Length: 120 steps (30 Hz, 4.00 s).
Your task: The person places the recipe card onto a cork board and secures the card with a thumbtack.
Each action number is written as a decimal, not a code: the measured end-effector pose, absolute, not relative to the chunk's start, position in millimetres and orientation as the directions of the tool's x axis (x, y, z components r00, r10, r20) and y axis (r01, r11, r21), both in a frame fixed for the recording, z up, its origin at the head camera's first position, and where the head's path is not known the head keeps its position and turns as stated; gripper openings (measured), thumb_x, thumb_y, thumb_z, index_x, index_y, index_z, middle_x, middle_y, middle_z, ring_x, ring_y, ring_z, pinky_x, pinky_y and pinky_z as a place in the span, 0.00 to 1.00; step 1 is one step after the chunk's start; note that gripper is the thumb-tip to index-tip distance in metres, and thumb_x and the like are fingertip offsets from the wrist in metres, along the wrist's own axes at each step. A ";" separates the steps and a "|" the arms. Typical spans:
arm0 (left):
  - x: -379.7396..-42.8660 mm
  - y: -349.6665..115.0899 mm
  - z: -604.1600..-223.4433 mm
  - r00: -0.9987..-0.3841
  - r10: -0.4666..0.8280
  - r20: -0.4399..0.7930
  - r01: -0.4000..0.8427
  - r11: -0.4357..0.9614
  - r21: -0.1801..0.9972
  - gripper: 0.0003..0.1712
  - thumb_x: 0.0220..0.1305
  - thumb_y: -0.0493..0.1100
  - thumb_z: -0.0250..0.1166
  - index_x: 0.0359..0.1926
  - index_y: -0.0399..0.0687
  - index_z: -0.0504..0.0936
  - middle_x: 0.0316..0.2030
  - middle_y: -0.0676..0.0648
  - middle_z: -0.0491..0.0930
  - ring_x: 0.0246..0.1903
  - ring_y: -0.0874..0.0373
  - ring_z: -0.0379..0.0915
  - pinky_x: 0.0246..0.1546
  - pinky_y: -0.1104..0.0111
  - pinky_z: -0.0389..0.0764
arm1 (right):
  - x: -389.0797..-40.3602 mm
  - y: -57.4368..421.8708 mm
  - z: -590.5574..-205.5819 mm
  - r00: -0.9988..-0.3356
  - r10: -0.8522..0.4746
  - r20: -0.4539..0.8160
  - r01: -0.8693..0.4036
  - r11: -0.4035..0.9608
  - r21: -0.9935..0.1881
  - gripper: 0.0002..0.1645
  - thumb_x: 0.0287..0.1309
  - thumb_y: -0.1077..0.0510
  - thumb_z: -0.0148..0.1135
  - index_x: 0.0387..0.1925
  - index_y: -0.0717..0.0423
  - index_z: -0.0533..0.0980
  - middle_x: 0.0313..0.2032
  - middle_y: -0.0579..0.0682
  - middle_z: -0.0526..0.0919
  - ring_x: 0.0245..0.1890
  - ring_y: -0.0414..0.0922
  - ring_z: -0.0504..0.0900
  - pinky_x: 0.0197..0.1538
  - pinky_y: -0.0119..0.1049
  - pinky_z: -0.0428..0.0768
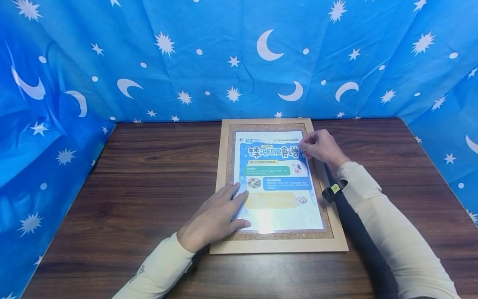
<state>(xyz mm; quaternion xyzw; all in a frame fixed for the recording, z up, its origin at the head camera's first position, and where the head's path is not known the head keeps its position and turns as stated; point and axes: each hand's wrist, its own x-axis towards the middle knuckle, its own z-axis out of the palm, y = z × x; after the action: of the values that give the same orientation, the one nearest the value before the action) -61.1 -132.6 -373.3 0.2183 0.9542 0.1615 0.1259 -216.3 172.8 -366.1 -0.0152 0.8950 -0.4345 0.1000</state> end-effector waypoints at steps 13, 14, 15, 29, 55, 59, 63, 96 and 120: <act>-60.9 -133.0 -373.1 -0.875 0.453 -0.172 0.370 0.854 0.367 0.43 0.65 0.59 0.68 0.73 0.44 0.69 0.77 0.37 0.55 0.77 0.40 0.45 0.72 0.44 0.56 | -234.7 165.9 -366.7 -0.983 -0.074 -0.166 0.089 0.604 -0.792 0.12 0.70 0.59 0.63 0.46 0.64 0.82 0.41 0.60 0.84 0.36 0.49 0.86 0.42 0.36 0.85; -60.9 -133.1 -373.0 -0.875 0.453 -0.173 0.369 0.854 0.367 0.43 0.65 0.59 0.68 0.73 0.44 0.69 0.77 0.37 0.55 0.77 0.40 0.45 0.72 0.44 0.57 | -236.2 165.6 -367.0 -0.984 -0.069 -0.165 0.092 0.599 -0.796 0.11 0.70 0.59 0.63 0.46 0.64 0.82 0.41 0.60 0.85 0.36 0.49 0.86 0.42 0.35 0.85; -60.9 -133.1 -373.1 -0.875 0.452 -0.173 0.369 0.854 0.367 0.43 0.65 0.59 0.68 0.73 0.44 0.69 0.77 0.37 0.55 0.77 0.40 0.46 0.72 0.44 0.57 | -237.4 165.4 -367.1 -0.984 -0.065 -0.163 0.093 0.594 -0.799 0.11 0.69 0.59 0.64 0.46 0.64 0.82 0.41 0.60 0.85 0.36 0.49 0.86 0.41 0.34 0.85; -60.9 -132.9 -373.0 -0.872 0.461 -0.167 0.383 0.853 0.354 0.43 0.65 0.60 0.68 0.73 0.44 0.69 0.76 0.37 0.56 0.76 0.39 0.46 0.72 0.44 0.57 | -252.7 166.2 -368.6 -0.985 -0.034 -0.168 0.123 0.540 -0.832 0.12 0.69 0.64 0.62 0.48 0.69 0.81 0.43 0.64 0.84 0.32 0.44 0.87 0.38 0.31 0.86; -60.4 -133.8 -373.5 -0.872 0.460 -0.166 0.386 0.856 0.345 0.43 0.64 0.60 0.68 0.73 0.44 0.69 0.76 0.37 0.56 0.76 0.40 0.47 0.71 0.43 0.57 | -263.3 157.0 -370.8 -0.970 0.012 -0.242 0.209 0.546 -0.811 0.12 0.66 0.65 0.62 0.47 0.70 0.82 0.36 0.59 0.84 0.29 0.44 0.82 0.36 0.33 0.84; -60.2 -133.6 -372.3 -0.873 0.461 -0.158 0.386 0.852 0.353 0.43 0.63 0.60 0.69 0.73 0.43 0.69 0.76 0.35 0.56 0.76 0.38 0.47 0.71 0.42 0.58 | -263.7 157.9 -370.9 -0.972 0.002 -0.234 0.199 0.534 -0.822 0.11 0.63 0.67 0.62 0.45 0.71 0.82 0.34 0.57 0.83 0.29 0.44 0.81 0.35 0.32 0.83; -60.4 -132.8 -371.5 -0.873 0.461 -0.158 0.385 0.852 0.354 0.44 0.63 0.60 0.69 0.73 0.43 0.70 0.76 0.35 0.56 0.76 0.38 0.47 0.71 0.42 0.58 | -263.8 159.2 -371.0 -0.972 0.001 -0.237 0.201 0.529 -0.824 0.12 0.63 0.67 0.62 0.45 0.71 0.82 0.34 0.57 0.83 0.29 0.44 0.81 0.34 0.31 0.83; -61.1 -130.1 -368.4 -0.871 0.460 -0.174 0.380 0.854 0.355 0.43 0.64 0.60 0.68 0.73 0.43 0.69 0.76 0.36 0.56 0.76 0.39 0.46 0.71 0.42 0.57 | -262.4 157.7 -368.1 -0.968 0.063 -0.242 0.236 0.550 -0.801 0.12 0.63 0.65 0.63 0.45 0.69 0.82 0.34 0.57 0.84 0.30 0.45 0.83 0.36 0.33 0.85; -61.6 -131.9 -370.7 -0.872 0.461 -0.163 0.385 0.854 0.350 0.43 0.65 0.60 0.68 0.73 0.43 0.69 0.76 0.36 0.57 0.76 0.39 0.47 0.71 0.43 0.57 | -244.1 174.3 -352.9 -0.978 -0.061 -0.199 0.115 0.639 -0.761 0.15 0.67 0.63 0.64 0.50 0.70 0.81 0.42 0.64 0.84 0.36 0.50 0.85 0.45 0.41 0.84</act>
<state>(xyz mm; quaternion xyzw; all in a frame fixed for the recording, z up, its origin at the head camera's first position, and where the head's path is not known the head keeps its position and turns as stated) -61.6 -131.9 -370.7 0.2215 0.9551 0.1552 0.1213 -244.1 174.3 -352.9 0.0149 0.8992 -0.4248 0.1037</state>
